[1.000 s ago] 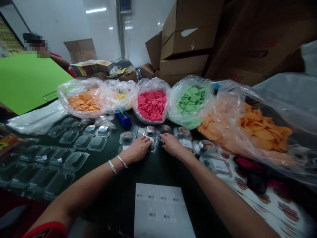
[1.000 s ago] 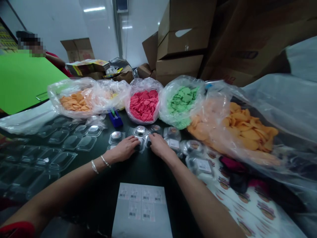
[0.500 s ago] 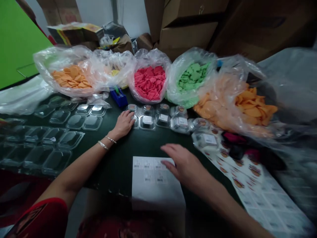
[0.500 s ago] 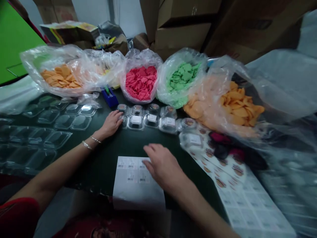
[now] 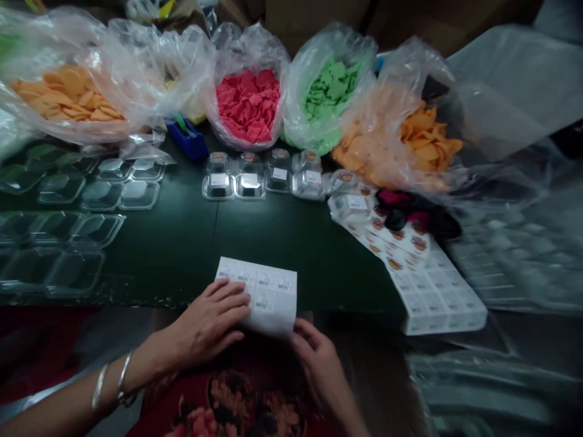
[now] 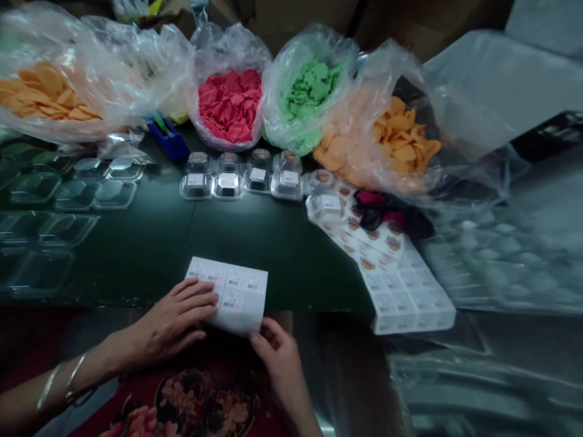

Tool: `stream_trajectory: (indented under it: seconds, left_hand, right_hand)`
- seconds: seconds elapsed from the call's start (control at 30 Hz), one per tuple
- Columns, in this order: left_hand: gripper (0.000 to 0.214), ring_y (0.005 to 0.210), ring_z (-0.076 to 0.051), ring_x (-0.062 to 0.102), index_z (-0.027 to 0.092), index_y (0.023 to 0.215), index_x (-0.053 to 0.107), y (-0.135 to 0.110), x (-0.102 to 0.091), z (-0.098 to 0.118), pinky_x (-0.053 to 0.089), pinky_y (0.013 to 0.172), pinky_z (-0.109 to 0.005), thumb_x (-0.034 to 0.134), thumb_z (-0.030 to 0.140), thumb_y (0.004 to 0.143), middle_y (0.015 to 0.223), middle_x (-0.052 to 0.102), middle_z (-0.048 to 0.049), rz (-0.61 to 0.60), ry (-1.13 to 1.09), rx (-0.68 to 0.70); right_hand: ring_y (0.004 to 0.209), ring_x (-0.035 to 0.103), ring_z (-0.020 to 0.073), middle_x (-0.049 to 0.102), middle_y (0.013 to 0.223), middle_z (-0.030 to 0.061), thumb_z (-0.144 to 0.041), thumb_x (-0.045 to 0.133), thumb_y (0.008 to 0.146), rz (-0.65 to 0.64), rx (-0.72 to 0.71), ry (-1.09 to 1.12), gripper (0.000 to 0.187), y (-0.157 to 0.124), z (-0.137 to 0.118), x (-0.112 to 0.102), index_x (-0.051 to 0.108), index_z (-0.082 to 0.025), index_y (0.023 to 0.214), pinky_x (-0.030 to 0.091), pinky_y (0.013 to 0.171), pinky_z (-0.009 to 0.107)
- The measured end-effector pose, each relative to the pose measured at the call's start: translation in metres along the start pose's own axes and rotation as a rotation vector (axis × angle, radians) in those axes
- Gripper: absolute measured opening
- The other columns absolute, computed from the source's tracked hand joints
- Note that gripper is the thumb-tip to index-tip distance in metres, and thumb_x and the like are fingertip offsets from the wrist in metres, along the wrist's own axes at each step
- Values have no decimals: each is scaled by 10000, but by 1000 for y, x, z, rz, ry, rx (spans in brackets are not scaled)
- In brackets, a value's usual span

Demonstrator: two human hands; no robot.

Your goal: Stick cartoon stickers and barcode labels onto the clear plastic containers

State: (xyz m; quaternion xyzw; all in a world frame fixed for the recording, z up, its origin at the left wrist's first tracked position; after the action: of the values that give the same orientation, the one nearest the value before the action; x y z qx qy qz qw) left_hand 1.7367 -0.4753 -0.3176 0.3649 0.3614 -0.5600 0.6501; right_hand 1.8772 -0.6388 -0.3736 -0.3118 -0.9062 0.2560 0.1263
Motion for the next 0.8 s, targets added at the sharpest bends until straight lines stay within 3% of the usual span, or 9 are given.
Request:
stream_trajectory:
  seconds: [0.1, 0.2, 0.3, 0.4, 0.6, 0.7, 0.8]
  left_hand:
    - [183, 1172, -208, 483, 207, 1033, 601, -8, -7, -1, 274, 1085, -439, 459, 193, 918, 1106, 644, -54, 156, -43, -28]
    - [182, 1002, -213, 510, 202, 931, 623, -8, -14, 7, 316, 981, -442, 450, 151, 903, 969, 649, -50, 306, 55, -72]
    - [141, 849, -205, 499, 208, 856, 623, -3, -24, 16, 312, 885, -426, 490, 169, 882, 883, 650, -36, 243, 185, -111]
    - [101, 805, -192, 502, 209, 902, 610, 0, -38, 17, 302, 850, -407, 519, 173, 879, 880, 656, -20, 173, 192, -136]
    - [93, 882, -218, 517, 228, 956, 590, -11, -45, -6, 252, 967, -513, 556, 206, 873, 978, 649, -15, 80, 230, -216]
    - [135, 853, -193, 533, 213, 1020, 579, -15, -49, -15, 386, 866, -400, 511, 201, 904, 961, 640, -32, 146, 91, -231]
    - [145, 796, -167, 549, 169, 974, 595, -19, -55, -25, 443, 708, -277, 469, 228, 934, 865, 624, -46, 333, -54, -288]
  right_hand:
    - [878, 657, 268, 733, 933, 98, -424, 756, 667, -119, 75, 241, 442, 5, 4, 36, 710, -131, 995, 492, 859, 409]
    - [826, 646, 256, 735, 864, 91, -435, 775, 654, -116, 110, 261, 438, 3, 0, 47, 731, -123, 959, 490, 804, 378]
    - [802, 625, 234, 730, 829, 75, -452, 746, 701, -121, 87, 138, 423, 2, -16, 46, 736, -126, 971, 477, 735, 320]
    - [753, 598, 194, 725, 837, 57, -473, 710, 740, -161, 59, 20, 419, 5, -40, 50, 734, -139, 991, 456, 686, 276]
    - [693, 572, 172, 714, 789, 56, -505, 682, 752, -351, 91, -78, 459, 19, -73, 79, 724, -133, 1016, 441, 630, 254]
    - [722, 582, 180, 708, 786, 50, -500, 689, 743, -426, 91, -88, 451, 29, -82, 99, 723, -141, 1013, 451, 663, 261]
    - [719, 574, 174, 703, 776, 50, -492, 690, 746, -505, 83, -96, 425, 41, -88, 120, 730, -139, 979, 440, 658, 256]
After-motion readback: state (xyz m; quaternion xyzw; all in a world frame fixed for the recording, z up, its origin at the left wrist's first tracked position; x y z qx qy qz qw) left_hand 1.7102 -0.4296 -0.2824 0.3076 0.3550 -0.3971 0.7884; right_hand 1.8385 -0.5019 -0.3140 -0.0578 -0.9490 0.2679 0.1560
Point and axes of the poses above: each hand's wrist, its own y-axis towards the middle knuckle, its own x-axis out of the palm, z = x × y, the point moved 4 cm from there along y, towards the middle knuckle
